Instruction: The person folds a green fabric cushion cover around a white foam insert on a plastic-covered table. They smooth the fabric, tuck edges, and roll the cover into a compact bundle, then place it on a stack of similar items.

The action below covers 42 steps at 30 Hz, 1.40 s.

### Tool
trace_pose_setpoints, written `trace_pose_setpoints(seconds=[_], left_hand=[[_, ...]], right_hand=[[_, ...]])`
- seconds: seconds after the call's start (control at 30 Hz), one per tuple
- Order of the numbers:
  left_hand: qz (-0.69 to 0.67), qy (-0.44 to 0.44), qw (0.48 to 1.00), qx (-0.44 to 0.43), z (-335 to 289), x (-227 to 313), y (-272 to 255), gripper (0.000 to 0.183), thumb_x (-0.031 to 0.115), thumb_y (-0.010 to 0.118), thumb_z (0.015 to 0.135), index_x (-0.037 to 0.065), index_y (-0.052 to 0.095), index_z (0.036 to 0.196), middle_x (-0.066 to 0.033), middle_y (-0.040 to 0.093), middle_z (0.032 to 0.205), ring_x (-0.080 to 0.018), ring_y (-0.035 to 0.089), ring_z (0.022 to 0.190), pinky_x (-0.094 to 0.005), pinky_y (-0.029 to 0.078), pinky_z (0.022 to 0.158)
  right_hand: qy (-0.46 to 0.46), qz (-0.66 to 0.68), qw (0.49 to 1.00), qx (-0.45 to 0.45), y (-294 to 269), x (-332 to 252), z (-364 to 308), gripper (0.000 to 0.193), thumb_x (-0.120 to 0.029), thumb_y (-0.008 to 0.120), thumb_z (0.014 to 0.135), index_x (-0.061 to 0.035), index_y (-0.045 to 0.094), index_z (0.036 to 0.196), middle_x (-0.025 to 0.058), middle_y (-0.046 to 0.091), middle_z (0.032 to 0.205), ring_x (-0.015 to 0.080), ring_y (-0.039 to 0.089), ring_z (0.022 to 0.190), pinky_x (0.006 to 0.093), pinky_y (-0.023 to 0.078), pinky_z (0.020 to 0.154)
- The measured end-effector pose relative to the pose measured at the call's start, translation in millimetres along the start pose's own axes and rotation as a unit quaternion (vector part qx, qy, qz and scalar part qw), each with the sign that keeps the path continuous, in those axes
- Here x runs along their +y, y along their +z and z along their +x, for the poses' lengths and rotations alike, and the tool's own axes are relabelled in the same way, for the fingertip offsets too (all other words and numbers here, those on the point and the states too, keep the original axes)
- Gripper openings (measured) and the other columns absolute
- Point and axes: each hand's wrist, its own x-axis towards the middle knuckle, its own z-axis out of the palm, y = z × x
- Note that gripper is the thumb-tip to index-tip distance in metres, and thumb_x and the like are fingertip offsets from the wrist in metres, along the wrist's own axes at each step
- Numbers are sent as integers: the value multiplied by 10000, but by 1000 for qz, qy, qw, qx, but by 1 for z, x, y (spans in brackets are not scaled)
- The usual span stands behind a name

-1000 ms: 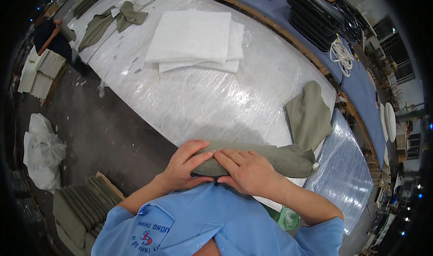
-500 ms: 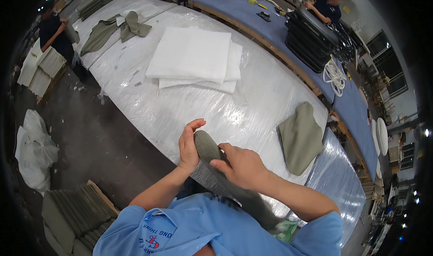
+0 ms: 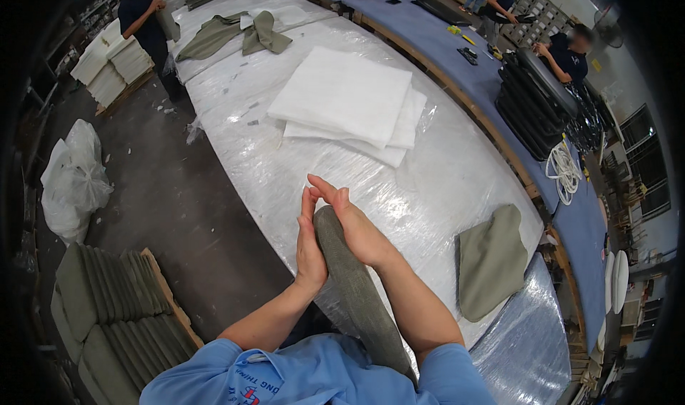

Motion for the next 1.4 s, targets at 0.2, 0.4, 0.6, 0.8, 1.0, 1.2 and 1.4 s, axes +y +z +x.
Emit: trace_pose_setpoints(seconds=[0.2,0.4,0.6,0.8,1.0,1.2,1.4], left_hand=[[14,-1,999,35,5,6,15,818,615,67,1086,29,93,1656,-213,145,1710,-325,124,1592,-418,122,1279],[72,-13,997,40,1,12,20,807,608,75,1090,33,123,1655,-228,154,1704,-333,130,1591,-434,127,1274],[68,-15,997,35,5,15,19,804,626,99,1086,64,153,1659,-221,208,1686,-328,189,1571,-440,154,1265],[-106,-16,992,-71,27,-8,-1,818,670,115,1072,112,189,1665,-143,371,1604,-270,371,1446,-418,246,1209],[-38,22,998,-43,58,16,2,891,742,57,1026,139,195,1667,-132,388,1599,-272,361,1457,-460,227,1200],[17,35,999,27,63,24,12,881,715,51,1038,109,183,1664,-173,334,1628,-341,251,1540,-507,109,1256],[61,50,995,61,65,31,26,816,652,108,1075,86,255,1644,-195,376,1604,-318,288,1527,-500,146,1248]], right_hand=[[-23,-12,999,20,-1,10,2,820,-663,196,1076,-73,246,1642,206,316,1647,336,273,1546,461,185,1261],[0,57,997,45,-4,59,1,786,-631,246,1086,-80,236,1647,199,273,1671,321,241,1561,459,186,1263],[6,106,993,51,-3,69,3,783,-646,268,1080,-114,237,1654,215,292,1655,327,268,1543,446,202,1252],[39,157,986,35,-22,55,13,777,-652,161,1083,-131,243,1653,226,318,1640,334,270,1542,449,205,1249],[-18,17,998,59,-15,-1,39,822,-681,103,1064,-122,237,1652,209,273,1670,357,198,1572,460,160,1266],[-45,-6,996,74,-6,11,47,820,-677,109,1065,-119,217,1657,183,247,1688,382,216,1557,463,156,1271],[-76,39,994,74,-10,23,45,904,-767,86,1008,-159,181,1670,165,236,1696,380,268,1535,520,187,1247]])
